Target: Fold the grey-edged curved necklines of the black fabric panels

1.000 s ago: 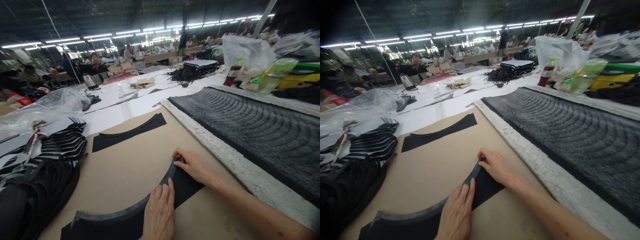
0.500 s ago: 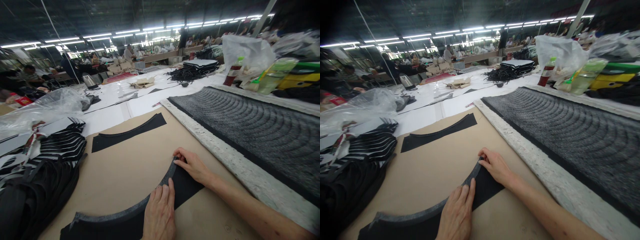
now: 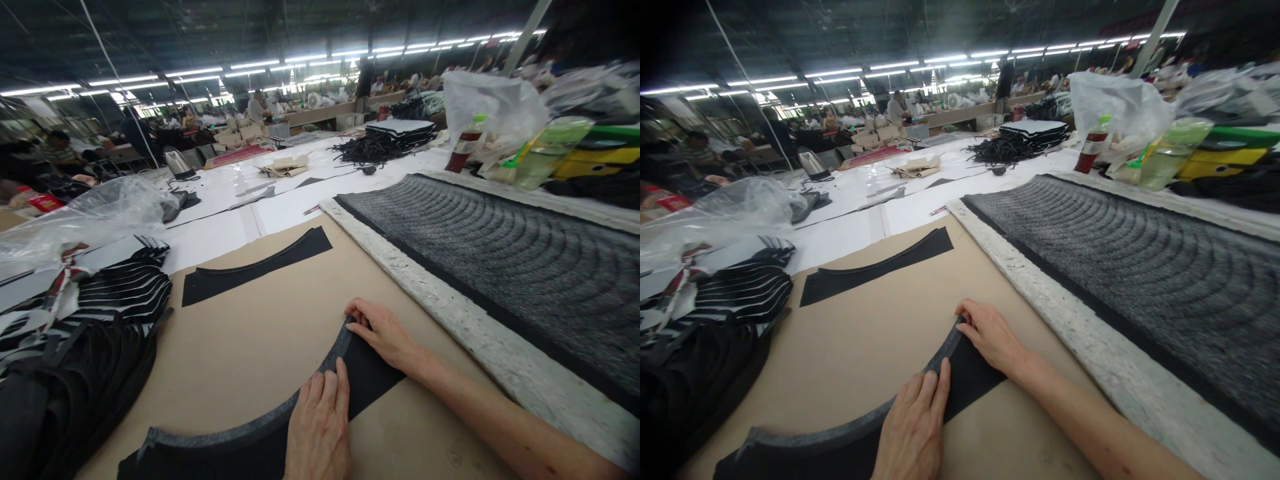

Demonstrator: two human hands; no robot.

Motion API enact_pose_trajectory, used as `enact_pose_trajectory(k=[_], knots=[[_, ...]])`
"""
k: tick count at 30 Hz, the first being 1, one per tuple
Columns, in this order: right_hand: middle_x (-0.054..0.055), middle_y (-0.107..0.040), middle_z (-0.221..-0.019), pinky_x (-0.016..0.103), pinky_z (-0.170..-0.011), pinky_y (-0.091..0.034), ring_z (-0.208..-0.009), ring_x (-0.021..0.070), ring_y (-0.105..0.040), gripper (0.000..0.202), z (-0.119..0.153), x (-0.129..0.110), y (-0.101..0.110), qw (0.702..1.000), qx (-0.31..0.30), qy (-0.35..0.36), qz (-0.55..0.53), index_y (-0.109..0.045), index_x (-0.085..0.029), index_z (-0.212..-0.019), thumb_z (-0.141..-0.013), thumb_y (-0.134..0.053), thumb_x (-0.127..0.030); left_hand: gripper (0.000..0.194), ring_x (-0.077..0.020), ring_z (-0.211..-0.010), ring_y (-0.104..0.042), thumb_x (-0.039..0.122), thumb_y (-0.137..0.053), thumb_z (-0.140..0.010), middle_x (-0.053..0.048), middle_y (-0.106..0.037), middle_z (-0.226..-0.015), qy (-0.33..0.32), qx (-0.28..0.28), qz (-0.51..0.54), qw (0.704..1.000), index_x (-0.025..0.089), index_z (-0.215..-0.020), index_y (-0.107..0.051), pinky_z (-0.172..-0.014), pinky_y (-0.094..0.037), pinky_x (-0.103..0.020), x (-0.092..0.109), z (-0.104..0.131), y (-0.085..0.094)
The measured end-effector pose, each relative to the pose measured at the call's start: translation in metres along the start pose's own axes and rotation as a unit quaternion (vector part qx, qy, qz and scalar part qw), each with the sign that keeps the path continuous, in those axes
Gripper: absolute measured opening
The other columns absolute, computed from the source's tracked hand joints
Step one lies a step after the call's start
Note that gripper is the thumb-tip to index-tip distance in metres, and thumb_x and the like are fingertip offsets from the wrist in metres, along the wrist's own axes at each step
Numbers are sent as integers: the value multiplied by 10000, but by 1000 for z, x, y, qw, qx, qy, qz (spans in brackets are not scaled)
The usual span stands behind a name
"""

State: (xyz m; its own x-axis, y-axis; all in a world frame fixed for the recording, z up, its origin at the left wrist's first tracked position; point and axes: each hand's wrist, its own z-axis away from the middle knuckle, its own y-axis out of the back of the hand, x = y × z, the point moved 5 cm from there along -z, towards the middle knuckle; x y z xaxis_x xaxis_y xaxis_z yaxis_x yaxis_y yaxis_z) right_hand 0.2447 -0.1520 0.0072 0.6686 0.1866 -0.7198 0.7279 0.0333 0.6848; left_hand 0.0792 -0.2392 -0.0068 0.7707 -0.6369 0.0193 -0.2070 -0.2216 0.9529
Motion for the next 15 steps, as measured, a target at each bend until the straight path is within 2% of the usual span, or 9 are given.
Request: enact_pose_trajectory(k=[8,15], knots=[[-5,-518,-796,289,-710,-397,-747,150,-499,178,0,-2,0,1000,16,14,0,-484,-200,-992,-833,-542,-143,709,-251,-980,-443,58,-481,-675,-95,-504,-1102,-2,-16,-8,1000,62,-1374,-363,-869,-396,-360,1,-1,1],[19,-525,-853,298,-762,-405,-810,158,-506,178,3,-3,2,999,14,40,-5,-480,-194,-1001,-855,-457,-95,699,-247,-971,-443,44,-480,-670,-91,-509,-1090,-13,-2,-16,1000,56,-1361,-379,-855,-394,-350,2,-2,4]])
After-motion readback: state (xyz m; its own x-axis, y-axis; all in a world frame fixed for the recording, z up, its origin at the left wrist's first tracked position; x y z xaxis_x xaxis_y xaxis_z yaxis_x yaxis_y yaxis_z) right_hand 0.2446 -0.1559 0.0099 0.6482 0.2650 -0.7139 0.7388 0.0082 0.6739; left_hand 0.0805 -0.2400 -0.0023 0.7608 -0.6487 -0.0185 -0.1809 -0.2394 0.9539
